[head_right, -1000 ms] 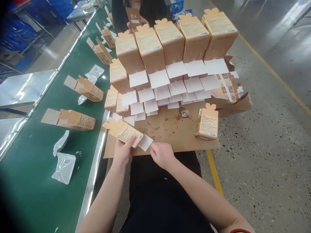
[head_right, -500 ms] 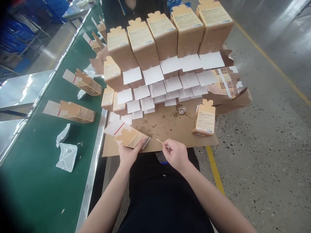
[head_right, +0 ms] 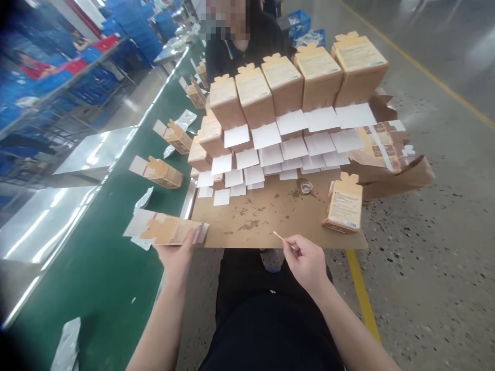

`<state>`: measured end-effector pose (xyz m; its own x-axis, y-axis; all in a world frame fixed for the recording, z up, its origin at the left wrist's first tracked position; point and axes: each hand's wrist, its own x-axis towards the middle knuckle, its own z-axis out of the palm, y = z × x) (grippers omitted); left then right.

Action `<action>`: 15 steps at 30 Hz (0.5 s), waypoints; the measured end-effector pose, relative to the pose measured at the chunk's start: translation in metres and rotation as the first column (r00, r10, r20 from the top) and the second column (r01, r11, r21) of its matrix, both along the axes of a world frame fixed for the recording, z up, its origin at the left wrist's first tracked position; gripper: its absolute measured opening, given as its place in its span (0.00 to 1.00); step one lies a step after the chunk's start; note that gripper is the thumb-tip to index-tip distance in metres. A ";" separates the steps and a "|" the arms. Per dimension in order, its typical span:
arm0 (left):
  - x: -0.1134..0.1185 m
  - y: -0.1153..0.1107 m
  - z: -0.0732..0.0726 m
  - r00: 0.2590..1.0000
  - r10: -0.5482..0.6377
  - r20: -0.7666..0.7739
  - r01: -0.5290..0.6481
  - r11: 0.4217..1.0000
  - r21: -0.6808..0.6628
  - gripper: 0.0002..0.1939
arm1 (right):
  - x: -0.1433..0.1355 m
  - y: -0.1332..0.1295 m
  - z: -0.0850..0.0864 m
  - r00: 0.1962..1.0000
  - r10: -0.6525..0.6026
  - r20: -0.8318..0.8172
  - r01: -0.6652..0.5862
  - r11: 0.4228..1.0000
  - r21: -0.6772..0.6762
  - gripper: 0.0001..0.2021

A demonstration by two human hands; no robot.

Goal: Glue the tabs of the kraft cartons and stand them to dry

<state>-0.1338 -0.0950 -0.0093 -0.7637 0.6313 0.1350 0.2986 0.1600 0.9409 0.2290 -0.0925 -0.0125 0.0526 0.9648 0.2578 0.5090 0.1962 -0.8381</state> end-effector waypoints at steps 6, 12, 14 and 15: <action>-0.068 -0.051 0.018 0.962 0.270 -0.039 -0.273 0.954 -0.125 0.53 | 0.015 0.002 0.010 1.000 -0.028 0.007 0.027 1.000 0.015 0.24; -0.080 -0.052 0.005 0.956 0.255 -0.146 -0.283 0.932 -0.225 0.57 | 0.002 0.018 0.024 0.999 0.050 0.007 -0.051 0.996 0.067 0.17; -0.087 -0.045 0.002 0.959 0.245 -0.141 -0.272 0.934 -0.230 0.59 | -0.004 0.023 0.026 0.996 0.091 0.004 -0.091 0.993 0.070 0.17; -0.092 -0.041 0.001 0.961 0.240 -0.135 -0.266 0.937 -0.228 0.60 | -0.007 0.025 0.027 0.995 0.104 0.004 -0.104 0.992 0.070 0.18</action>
<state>-0.2256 -0.1361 -0.0079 -0.8921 0.4428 0.0899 0.3125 0.4611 0.8305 0.2223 -0.0677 0.0145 -0.0469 0.9444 0.3254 0.4833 0.3065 -0.8200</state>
